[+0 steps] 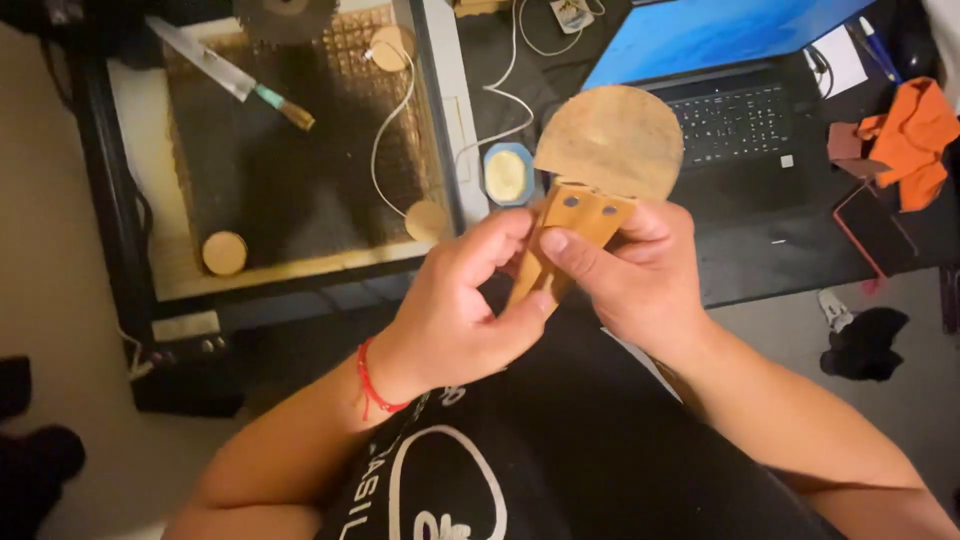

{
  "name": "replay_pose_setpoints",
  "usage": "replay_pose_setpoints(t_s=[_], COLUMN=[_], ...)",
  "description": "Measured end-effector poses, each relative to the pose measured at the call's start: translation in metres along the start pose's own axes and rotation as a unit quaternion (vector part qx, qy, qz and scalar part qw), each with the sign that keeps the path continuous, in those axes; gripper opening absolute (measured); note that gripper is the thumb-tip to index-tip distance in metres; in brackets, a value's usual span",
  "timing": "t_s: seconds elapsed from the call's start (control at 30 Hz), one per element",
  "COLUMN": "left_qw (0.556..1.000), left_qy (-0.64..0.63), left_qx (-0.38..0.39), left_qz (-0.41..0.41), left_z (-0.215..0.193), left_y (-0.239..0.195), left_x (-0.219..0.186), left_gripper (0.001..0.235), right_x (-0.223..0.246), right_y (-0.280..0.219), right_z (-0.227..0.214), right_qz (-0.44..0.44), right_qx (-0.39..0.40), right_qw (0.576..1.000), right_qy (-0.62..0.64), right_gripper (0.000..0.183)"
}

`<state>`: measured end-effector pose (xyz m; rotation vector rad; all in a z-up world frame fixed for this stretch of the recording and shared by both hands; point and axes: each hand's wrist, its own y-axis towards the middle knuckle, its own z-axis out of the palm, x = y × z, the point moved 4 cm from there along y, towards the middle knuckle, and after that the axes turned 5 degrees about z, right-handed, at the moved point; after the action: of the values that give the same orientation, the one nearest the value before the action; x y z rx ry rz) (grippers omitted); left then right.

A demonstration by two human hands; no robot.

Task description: The person opens a laptop, then picks up a knife and a wooden object from a cluttered desk. They place the knife on a mat and proceed to manipulate the wooden object, attaching a circular wooden piece to it.

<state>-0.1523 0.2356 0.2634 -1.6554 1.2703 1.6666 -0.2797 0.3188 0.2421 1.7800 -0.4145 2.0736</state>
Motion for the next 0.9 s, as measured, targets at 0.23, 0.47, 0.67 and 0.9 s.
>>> replay_pose_setpoints(t_s=[0.23, 0.47, 0.67, 0.9], left_qw=[0.986, 0.979, 0.99, 0.987], left_qy=[0.128, 0.19, 0.139, 0.129], left_qx=[-0.109, -0.06, -0.03, -0.088], left_qz=[0.02, -0.044, -0.019, 0.03], left_z=[0.098, 0.163, 0.189, 0.201], left_y=[0.011, 0.038, 0.042, 0.043], left_x=[-0.013, -0.023, -0.034, -0.044], left_gripper=[0.019, 0.028, 0.019, 0.016], right_x=[0.022, 0.016, 0.038, 0.058], right_y=[-0.039, -0.055, -0.055, -0.069], right_z=[-0.076, -0.16, -0.183, -0.178], right_qz=[-0.026, -0.039, -0.035, -0.059], right_qx=[0.023, 0.005, 0.059, 0.225], right_qw=[0.999, 0.999, 0.996, 0.972], right_qy=[-0.033, -0.018, 0.059, -0.023], right_gripper=[0.012, 0.03, 0.025, 0.088])
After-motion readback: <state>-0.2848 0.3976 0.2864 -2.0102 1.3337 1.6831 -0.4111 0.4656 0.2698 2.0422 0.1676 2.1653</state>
